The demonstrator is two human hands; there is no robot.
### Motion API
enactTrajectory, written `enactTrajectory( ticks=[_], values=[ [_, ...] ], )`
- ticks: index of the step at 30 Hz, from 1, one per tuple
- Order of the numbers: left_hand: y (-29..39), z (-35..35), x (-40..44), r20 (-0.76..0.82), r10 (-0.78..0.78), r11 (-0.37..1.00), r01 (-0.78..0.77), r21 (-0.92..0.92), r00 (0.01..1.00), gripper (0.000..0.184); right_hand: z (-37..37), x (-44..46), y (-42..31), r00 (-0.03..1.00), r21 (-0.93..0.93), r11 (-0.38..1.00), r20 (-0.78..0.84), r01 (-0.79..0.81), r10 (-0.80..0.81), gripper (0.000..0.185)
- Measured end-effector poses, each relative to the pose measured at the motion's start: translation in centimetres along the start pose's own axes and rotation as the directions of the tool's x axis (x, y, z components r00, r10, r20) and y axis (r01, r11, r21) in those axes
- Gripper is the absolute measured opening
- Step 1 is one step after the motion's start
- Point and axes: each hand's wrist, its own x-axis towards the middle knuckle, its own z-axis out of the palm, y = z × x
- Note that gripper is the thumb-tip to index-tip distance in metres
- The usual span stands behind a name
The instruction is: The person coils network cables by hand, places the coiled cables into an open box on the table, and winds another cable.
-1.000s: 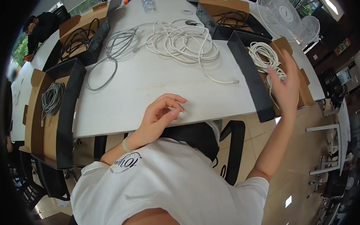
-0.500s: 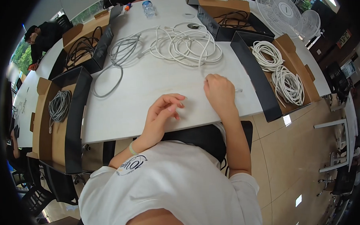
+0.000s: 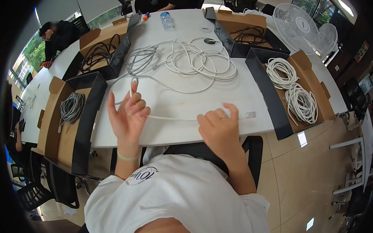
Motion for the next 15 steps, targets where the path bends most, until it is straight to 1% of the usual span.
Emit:
enactTrajectory(
  ticks=[1, 2, 3, 4, 5, 6, 8, 9, 10, 11, 12, 13, 15],
  values=[
    [0.5, -0.4, 0.1, 0.055, -0.022, 0.998, 0.019, 0.059, 0.998, 0.053, -0.1, 0.0, 0.3, 0.996, -0.067, 0.997, -0.087, -0.031, 0.025, 0.02],
    [0.7, -0.6, 0.1, 0.111, -0.047, 0.992, 0.034, 0.119, 0.993, 0.051, -0.1, -0.2, 0.4, 0.995, -0.103, 0.994, -0.097, -0.046, 0.036, 0.02],
    [0.3, -0.4, -0.1, 0.065, -0.014, 0.984, 0.002, 0.178, 0.998, 0.045, 0.0, -0.2, 0.5, 0.995, -0.103, 0.994, -0.097, -0.042, 0.032, 0.02],
    [-0.1, -1.2, -0.3, 0.136, -0.018, 0.966, -0.018, 0.259, 0.991, 0.042, 0.1, -0.1, 0.6, 0.959, -0.198, 0.98, -0.281, -0.028, -0.029, 0.021],
    [-0.4, -1.9, -0.5, 0.207, -0.029, 0.94, -0.043, 0.337, 0.978, 0.039, 0.2, 0.0, 0.7, 0.887, -0.292, 0.956, -0.45, -0.035, -0.105, 0.023],
    [-1.2, -1.7, -0.7, 0.15, -0.038, 0.912, -0.027, 0.41, 0.988, 0.035, 0.3, 0.0, 0.9, 0.884, -0.29, 0.956, -0.457, -0.043, -0.099, 0.023],
    [-2.5, -1.2, -0.9, 0.138, -0.075, 0.831, -0.015, 0.556, 0.988, 0.031, 0.2, -0.6, 1.5, 0.909, -0.087, 0.996, -0.417, -0.033, -0.006, 0.022],
    [-3.0, -1.3, -1.2, 0.167, -0.084, 0.805, -0.033, 0.593, 0.982, 0.03, 0.6, -0.5, 1.5, 0.903, 0.122, 0.992, -0.421, -0.031, 0.08, 0.024],
    [-3.6, -1.5, -1.3, 0.175, -0.072, 0.765, -0.059, 0.641, 0.982, 0.03, 0.6, -0.5, 0.9, 0.901, 0.119, 0.992, -0.425, -0.038, 0.085, 0.024],
    [-4.4, -1.8, -1.6, 0.184, -0.056, 0.72, -0.088, 0.688, 0.981, 0.031, 0.5, -0.6, -0.1, 0.895, 0.417, 0.897, -0.332, -0.145, 0.299, 0.023],
    [-5.2, -2.2, -1.9, 0.162, -0.061, 0.696, -0.075, 0.714, 0.985, 0.029, 0.4, -0.4, -0.4, 0.867, 0.669, 0.705, -0.183, -0.235, 0.463, 0.022],
    [-5.8, -2.6, -2.2, 0.162, -0.158, 0.667, -0.016, 0.745, 0.974, 0.027, 1.0, -0.3, 0.1, 0.883, 0.586, 0.799, -0.293, -0.137, 0.367, 0.019],
    [-6.5, -2.3, -2.7, 0.134, -0.323, 0.573, 0.081, 0.816, 0.937, 0.024, 2.8, -1.0, 0.3, 0.83, 0.681, 0.701, -0.253, -0.212, 0.497, 0.026]
  ],
)
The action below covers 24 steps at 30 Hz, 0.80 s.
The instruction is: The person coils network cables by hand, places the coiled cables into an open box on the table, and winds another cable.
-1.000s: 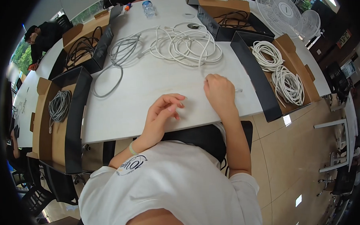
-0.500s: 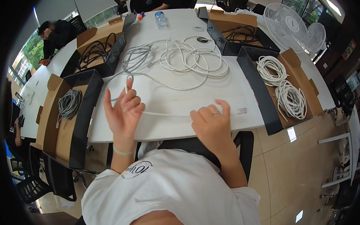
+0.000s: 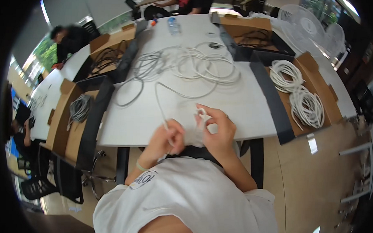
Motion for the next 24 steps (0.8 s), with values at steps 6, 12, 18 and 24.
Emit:
enactTrajectory(
  ticks=[6, 12, 18, 24],
  values=[
    [-0.5, 2.8, -0.2, 0.066, -0.051, 0.963, 0.032, 0.267, 0.997, 0.028, -0.6, 1.1, 0.7, 0.945, 0.265, 0.961, 0.327, -0.081, -0.01, 0.035],
    [0.8, 2.8, -0.7, -0.033, 0.101, 0.392, -0.009, 0.92, 0.994, 0.032, -1.9, 2.5, -0.4, 0.677, 0.568, 0.76, 0.695, -0.314, -0.24, 0.074],
    [-0.4, 2.6, -0.6, -0.061, 0.213, -0.07, 0.077, 0.995, 0.975, 0.038, -0.2, 1.3, -1.7, 0.732, 0.23, 0.973, 0.667, -0.03, -0.135, 0.054],
    [-0.7, 2.6, -0.4, -0.097, 0.206, 0.497, -0.019, 0.868, 0.974, 0.052, 1.4, 0.1, -0.7, 0.894, 0.458, 0.886, 0.424, -0.073, -0.145, 0.017]
  ],
)
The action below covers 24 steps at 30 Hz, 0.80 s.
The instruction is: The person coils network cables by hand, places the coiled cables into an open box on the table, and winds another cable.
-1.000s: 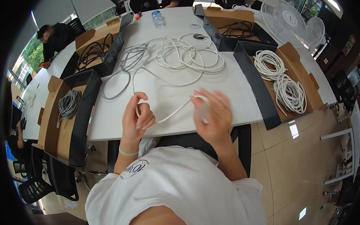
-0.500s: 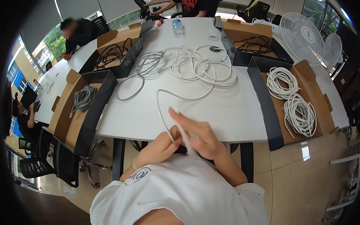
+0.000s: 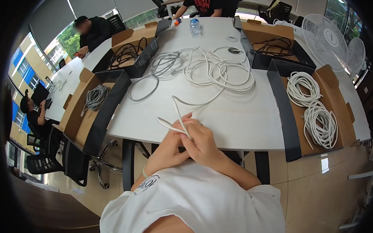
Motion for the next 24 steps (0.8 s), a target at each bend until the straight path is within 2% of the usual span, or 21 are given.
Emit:
enactTrajectory(
  ticks=[1, 2, 3, 4, 6, 7, 8, 9, 10, 11, 13, 14, 15, 17, 18, 20, 21, 22, 24],
  values=[
    [0.1, 0.2, -0.5, -0.003, -0.006, 1.0, 0.006, 0.009, 1.0, 0.052, -0.2, -0.1, 0.6, 0.999, -0.029, 0.998, 0.009, 0.05, -0.05, 0.018],
    [0.0, 0.4, -0.9, 0.0, -0.063, 0.968, 0.061, -0.245, 0.998, 0.061, -0.3, 0.1, 0.4, 0.999, -0.02, 0.998, 0.008, 0.051, -0.051, 0.018],
    [0.0, 0.6, -1.2, 0.016, -0.115, 0.868, 0.108, -0.485, 0.993, 0.069, -0.6, 0.5, -0.1, 0.982, -0.204, 0.961, 0.06, 0.186, -0.178, 0.019],
    [0.3, 0.9, -1.2, -0.049, -0.086, 0.807, 0.041, -0.589, 0.995, 0.084, -0.8, 0.8, -0.4, 0.947, -0.374, 0.871, 0.135, 0.32, -0.29, 0.02],
    [-0.4, 0.4, -1.0, -0.077, 0.016, 0.642, -0.069, -0.764, 0.997, 0.091, -0.4, 0.2, 0.3, 0.928, -0.449, 0.812, 0.175, 0.373, -0.329, 0.02],
    [0.2, 0.5, -0.6, -0.163, -0.145, 0.429, -0.087, -0.899, 0.976, 0.086, 0.0, 0.0, 0.5, 0.916, -0.504, 0.766, 0.183, 0.399, -0.356, 0.019],
    [0.6, -0.3, -0.6, -0.153, -0.201, 0.377, -0.068, -0.924, 0.968, 0.083, 0.7, -0.1, 0.9, 0.896, -0.6, 0.678, 0.172, 0.425, -0.409, 0.019],
    [0.7, -1.2, -0.8, -0.139, -0.256, 0.323, -0.051, -0.945, 0.957, 0.08, 0.9, -0.2, 1.2, 0.896, -0.594, 0.682, 0.175, 0.426, -0.407, 0.019],
    [0.5, -1.7, -0.8, -0.114, -0.334, 0.209, -0.044, -0.977, 0.936, 0.062, 1.1, -0.2, 1.6, 0.865, -0.646, 0.593, 0.236, 0.48, -0.444, 0.018],
    [-0.7, -2.4, -1.0, -0.118, -0.338, 0.21, -0.047, -0.977, 0.934, 0.062, 1.2, -0.1, 1.7, 0.829, -0.688, 0.496, 0.299, 0.53, -0.472, 0.017],
    [-2.2, -3.9, -0.8, 0.097, -0.283, -0.234, 0.029, -0.972, 0.954, 0.049, 1.5, -0.4, 1.7, 0.841, -0.708, 0.484, 0.306, 0.514, -0.445, 0.016],
    [-2.2, -3.7, -1.0, 0.082, -0.523, -0.098, 0.035, -0.995, 0.849, 0.04, 1.7, -0.4, 1.9, 0.831, -0.736, 0.436, 0.313, 0.518, -0.459, 0.015],
    [-2.8, -3.9, -1.2, 0.079, -0.524, -0.095, 0.034, -0.995, 0.848, 0.04, 1.8, -0.3, 2.0, 0.821, -0.763, 0.386, 0.318, 0.518, -0.473, 0.014],
    [-4.4, -4.0, -1.9, 0.124, -0.276, -0.171, 0.078, -0.982, 0.953, 0.038, 1.9, -0.1, 2.0, 0.835, -0.773, 0.406, 0.277, 0.487, -0.476, 0.015],
    [-3.9, -3.9, -1.9, 0.123, -0.278, -0.176, 0.075, -0.982, 0.953, 0.038, 1.9, -0.1, 2.0, 0.848, -0.781, 0.427, 0.237, 0.456, -0.474, 0.016],
    [-2.5, -3.8, -1.6, -0.084, -0.377, 0.05, -0.07, -0.996, 0.923, 0.035, 1.7, -0.1, 1.8, 0.858, -0.769, 0.455, 0.228, 0.449, -0.46, 0.023],
    [-2.4, -3.7, -1.6, -0.137, -0.309, 0.144, -0.096, -0.985, 0.941, 0.032, 1.6, 0.0, 1.8, 0.866, -0.76, 0.48, 0.214, 0.438, -0.453, 0.029],
    [-2.0, -3.5, -1.5, -0.139, -0.309, 0.141, -0.1, -0.985, 0.941, 0.032, 1.5, 0.0, 1.7, 0.865, -0.759, 0.478, 0.218, 0.441, -0.451, 0.029],
    [-0.8, -2.9, -1.2, -0.318, -0.291, 0.318, -0.222, -0.922, 0.902, 0.03, 1.4, -0.3, 1.6, 0.902, -0.687, 0.601, 0.202, 0.408, -0.381, 0.031]
  ],
)
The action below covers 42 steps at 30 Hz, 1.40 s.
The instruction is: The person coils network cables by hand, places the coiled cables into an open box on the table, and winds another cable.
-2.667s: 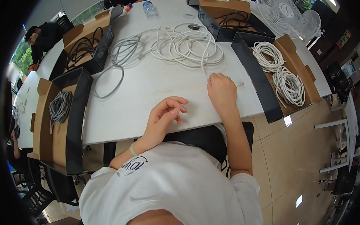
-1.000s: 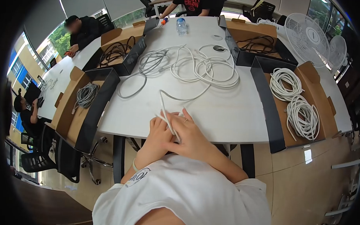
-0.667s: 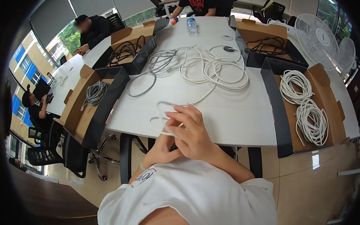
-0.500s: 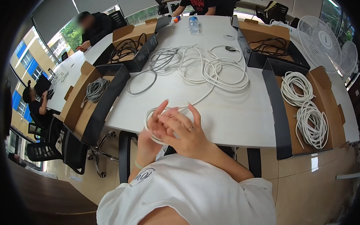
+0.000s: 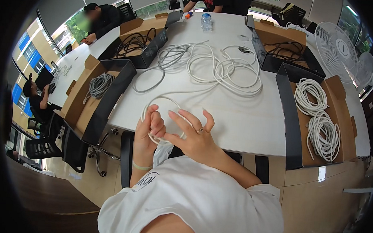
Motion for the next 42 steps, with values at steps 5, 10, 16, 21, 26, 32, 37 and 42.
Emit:
enactTrajectory(
  ticks=[5, 10, 16, 21, 26, 32, 37, 42],
  values=[
    [-0.6, -0.1, -0.8, 0.042, 0.294, 0.935, -0.296, 0.193, 0.955, 0.027, -1.1, 0.1, 0.2, 0.985, 0.298, 0.939, 0.093, -0.17, 0.148, 0.029],
    [0.5, 0.9, -2.2, 0.287, -0.011, 0.796, -0.165, 0.582, 0.958, 0.026, -1.0, -0.8, 1.1, 0.765, 0.804, -0.092, 0.589, -0.588, 0.261, 0.052],
    [-0.5, 1.3, -1.0, 0.561, -0.525, 0.67, -0.096, 0.736, 0.64, 0.053, -1.0, 0.1, 1.2, 0.712, 0.733, -0.357, 0.668, -0.578, 0.218, 0.105],
    [0.2, 2.5, -0.5, 0.5, -0.752, 0.536, -0.041, 0.843, 0.43, 0.046, -2.2, 0.6, -0.3, 0.718, 0.717, -0.352, 0.678, -0.602, 0.154, 0.086],
    [-0.3, 2.4, -0.7, 0.39, -0.834, 0.419, -0.011, 0.908, 0.391, 0.037, -4.6, 2.1, -0.7, 0.667, 0.714, -0.117, 0.691, -0.69, 0.279, 0.066],
    [-0.1, 1.8, 0.2, 0.478, -0.492, 0.449, -0.258, 0.856, 0.728, 0.039, -5.4, 1.7, -1.3, 0.856, 0.831, 0.243, 0.434, -0.501, 0.28, 0.055],
    [-0.5, 0.7, 1.2, 0.707, -0.094, 0.253, -0.67, 0.698, 0.701, 0.038, -5.8, 0.8, -0.9, 0.872, 0.77, 0.411, 0.42, -0.488, 0.25, 0.037],
    [-1.4, 0.1, 1.8, 0.829, 0.078, 0.13, -0.83, 0.542, 0.553, 0.033, -5.4, 1.4, -2.2, 0.686, 0.86, 0.062, 0.358, -0.506, 0.634, 0.024]
  ],
)
